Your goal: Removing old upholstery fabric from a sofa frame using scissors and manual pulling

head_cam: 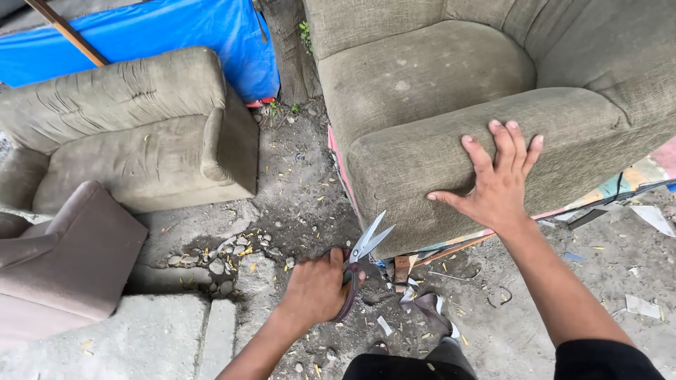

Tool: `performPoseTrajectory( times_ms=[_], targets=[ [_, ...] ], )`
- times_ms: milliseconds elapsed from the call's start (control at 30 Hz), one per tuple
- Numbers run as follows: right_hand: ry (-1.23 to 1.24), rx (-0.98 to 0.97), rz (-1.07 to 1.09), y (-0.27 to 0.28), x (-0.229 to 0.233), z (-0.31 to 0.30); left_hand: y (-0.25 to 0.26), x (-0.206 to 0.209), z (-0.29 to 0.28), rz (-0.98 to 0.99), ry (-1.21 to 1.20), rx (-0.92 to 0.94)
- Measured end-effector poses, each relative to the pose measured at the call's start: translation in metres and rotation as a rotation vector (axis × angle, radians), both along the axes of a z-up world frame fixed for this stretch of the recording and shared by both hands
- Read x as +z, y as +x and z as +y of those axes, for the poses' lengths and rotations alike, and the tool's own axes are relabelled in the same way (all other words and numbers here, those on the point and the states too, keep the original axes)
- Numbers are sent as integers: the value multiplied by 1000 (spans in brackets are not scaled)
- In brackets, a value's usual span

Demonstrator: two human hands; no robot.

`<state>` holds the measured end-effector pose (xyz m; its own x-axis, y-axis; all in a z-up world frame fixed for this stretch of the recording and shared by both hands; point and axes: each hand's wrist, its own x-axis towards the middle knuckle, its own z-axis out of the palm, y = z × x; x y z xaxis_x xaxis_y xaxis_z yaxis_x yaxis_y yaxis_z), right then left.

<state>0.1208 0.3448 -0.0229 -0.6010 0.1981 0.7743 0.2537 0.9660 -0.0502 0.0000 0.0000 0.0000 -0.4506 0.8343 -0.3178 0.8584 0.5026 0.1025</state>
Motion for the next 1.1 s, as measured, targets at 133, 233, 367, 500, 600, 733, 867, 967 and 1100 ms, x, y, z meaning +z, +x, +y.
performPoseTrajectory(
  times_ms=[133, 233, 367, 500, 600, 733, 867, 967, 1100],
  targets=[
    [-40, 46, 37, 6, 1, -2, 13, 66, 17, -36, -153, 91],
    [-49, 44, 55, 2, -5, 2, 18, 85, 26, 3, -272, 168],
    [-69, 10, 47, -7, -18, 11, 12, 92, 30, -13, -316, 167],
    [-75, 10, 75, -9, -24, 13, -29, 8, 6, 2, 57, 104],
    [-140, -14, -15, -2, -14, 4, -33, -36, -8, -233, 131, 201],
    [-242, -57, -51, 2, -10, -41, -27, -105, -20, -412, 429, 114],
    [-124, -3, -19, -22, -30, -89, -15, -129, -16, -701, 518, 80],
    [-68, 11, 59, -47, -41, -97, -22, -136, -8, -771, 468, 89],
    [-92, 62, 90, -45, -48, -93, -28, -137, -5, -862, 415, 113]
  ],
)
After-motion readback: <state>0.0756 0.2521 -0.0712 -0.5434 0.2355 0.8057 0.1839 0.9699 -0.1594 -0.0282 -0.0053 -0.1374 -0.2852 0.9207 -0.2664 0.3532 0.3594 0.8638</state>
